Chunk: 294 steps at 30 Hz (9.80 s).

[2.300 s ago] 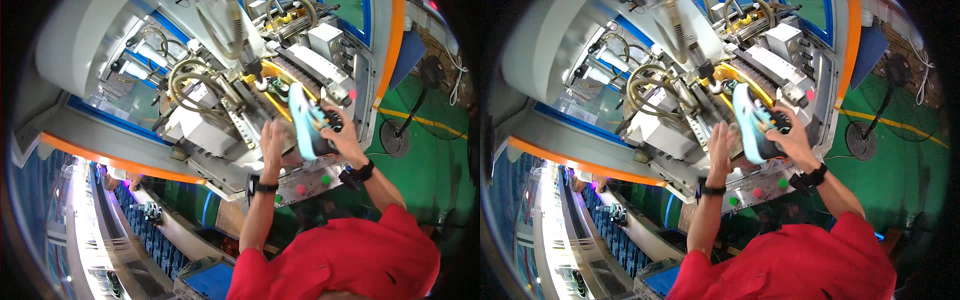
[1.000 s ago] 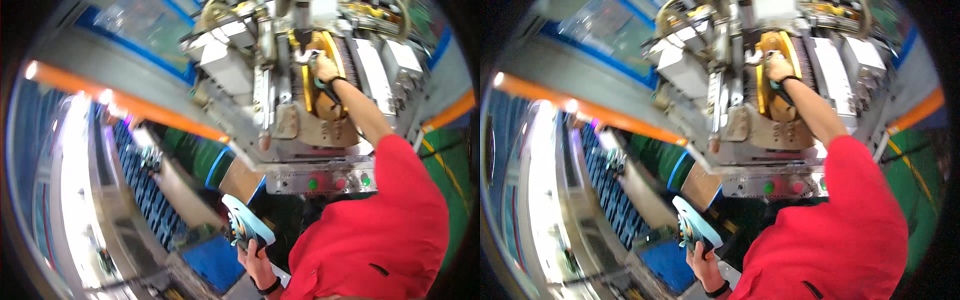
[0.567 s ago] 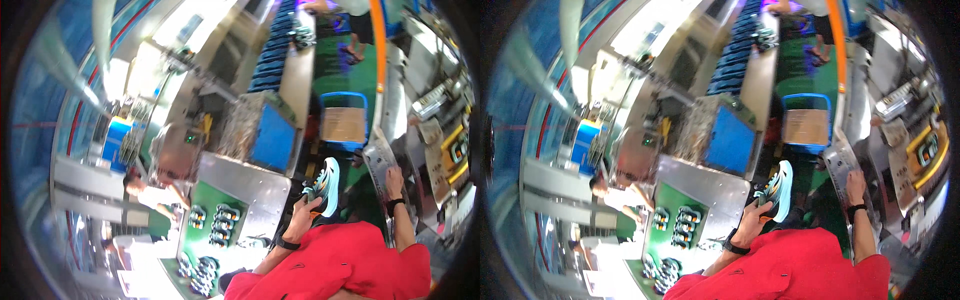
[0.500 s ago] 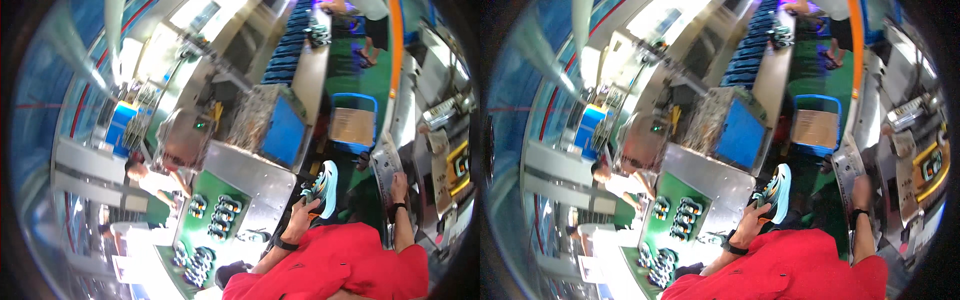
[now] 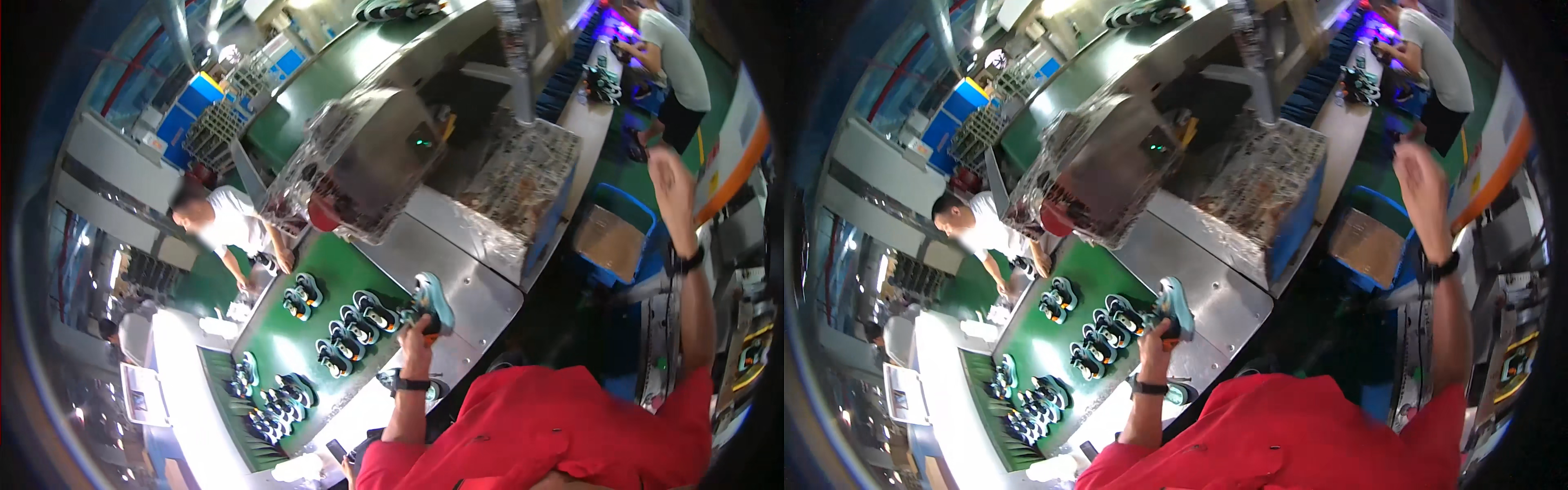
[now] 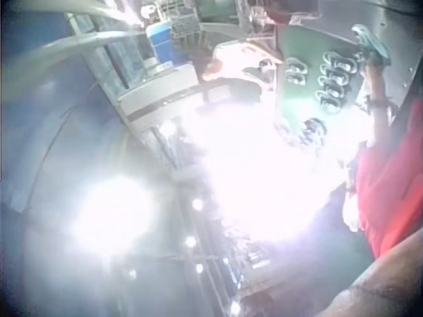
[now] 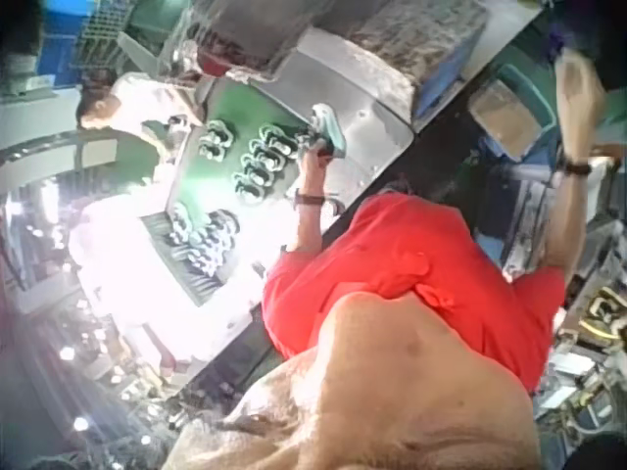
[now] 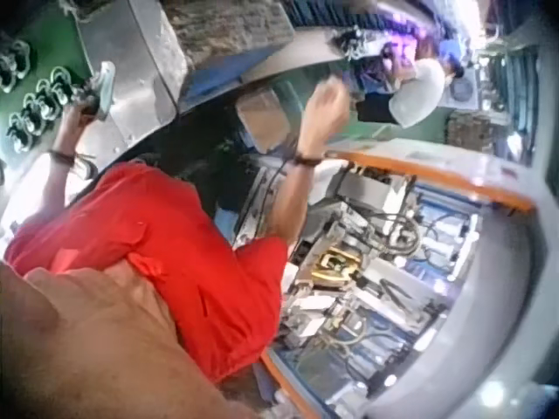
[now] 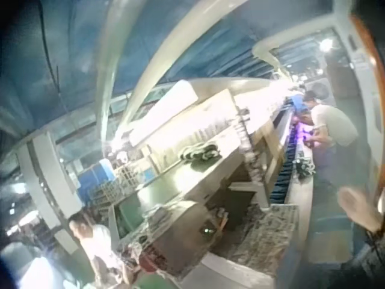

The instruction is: The person is manufacturing shoes by using a lasting machine to shape the upper over a last and then placing them on a conveyor belt.

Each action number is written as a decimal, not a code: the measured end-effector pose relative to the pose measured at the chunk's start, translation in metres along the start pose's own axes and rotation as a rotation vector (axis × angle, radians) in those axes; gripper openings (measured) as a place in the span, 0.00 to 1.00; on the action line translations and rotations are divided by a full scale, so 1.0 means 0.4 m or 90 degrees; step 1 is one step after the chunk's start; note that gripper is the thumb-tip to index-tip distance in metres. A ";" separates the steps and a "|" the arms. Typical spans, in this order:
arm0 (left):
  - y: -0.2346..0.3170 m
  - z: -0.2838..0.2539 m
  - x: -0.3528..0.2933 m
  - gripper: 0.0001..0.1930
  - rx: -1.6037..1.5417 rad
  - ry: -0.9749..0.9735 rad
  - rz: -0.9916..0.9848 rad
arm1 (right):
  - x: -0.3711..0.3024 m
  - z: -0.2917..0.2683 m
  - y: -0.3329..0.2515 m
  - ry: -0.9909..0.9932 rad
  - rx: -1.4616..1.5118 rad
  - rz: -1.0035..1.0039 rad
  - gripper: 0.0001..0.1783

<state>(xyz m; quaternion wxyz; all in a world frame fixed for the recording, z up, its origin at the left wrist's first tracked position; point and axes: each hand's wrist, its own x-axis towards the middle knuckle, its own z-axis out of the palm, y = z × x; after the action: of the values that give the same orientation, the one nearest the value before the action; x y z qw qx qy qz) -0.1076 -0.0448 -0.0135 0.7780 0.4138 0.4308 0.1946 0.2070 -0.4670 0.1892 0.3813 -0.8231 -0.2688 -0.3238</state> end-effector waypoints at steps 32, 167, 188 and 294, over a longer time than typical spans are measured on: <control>0.101 -0.338 0.731 0.23 -0.373 -0.032 0.108 | 1.086 1.124 -0.571 -0.472 -0.196 -0.165 0.42; 0.260 -0.417 1.205 0.40 0.616 0.539 0.205 | 0.944 1.325 -1.096 -0.491 -0.035 -0.494 0.44; 0.122 0.027 0.284 0.21 0.031 -0.207 0.059 | 0.962 0.948 -1.060 0.005 0.121 -0.798 0.33; -0.143 -0.125 0.249 0.20 0.131 0.218 0.126 | -0.549 -0.074 0.308 -0.003 -0.129 0.314 0.08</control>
<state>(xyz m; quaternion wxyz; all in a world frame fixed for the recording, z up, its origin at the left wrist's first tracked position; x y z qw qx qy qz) -0.0972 0.0116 -0.1251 0.6243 0.4921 0.5317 0.2922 0.1407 -0.6031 -0.0140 0.3635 -0.8985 -0.0270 -0.2444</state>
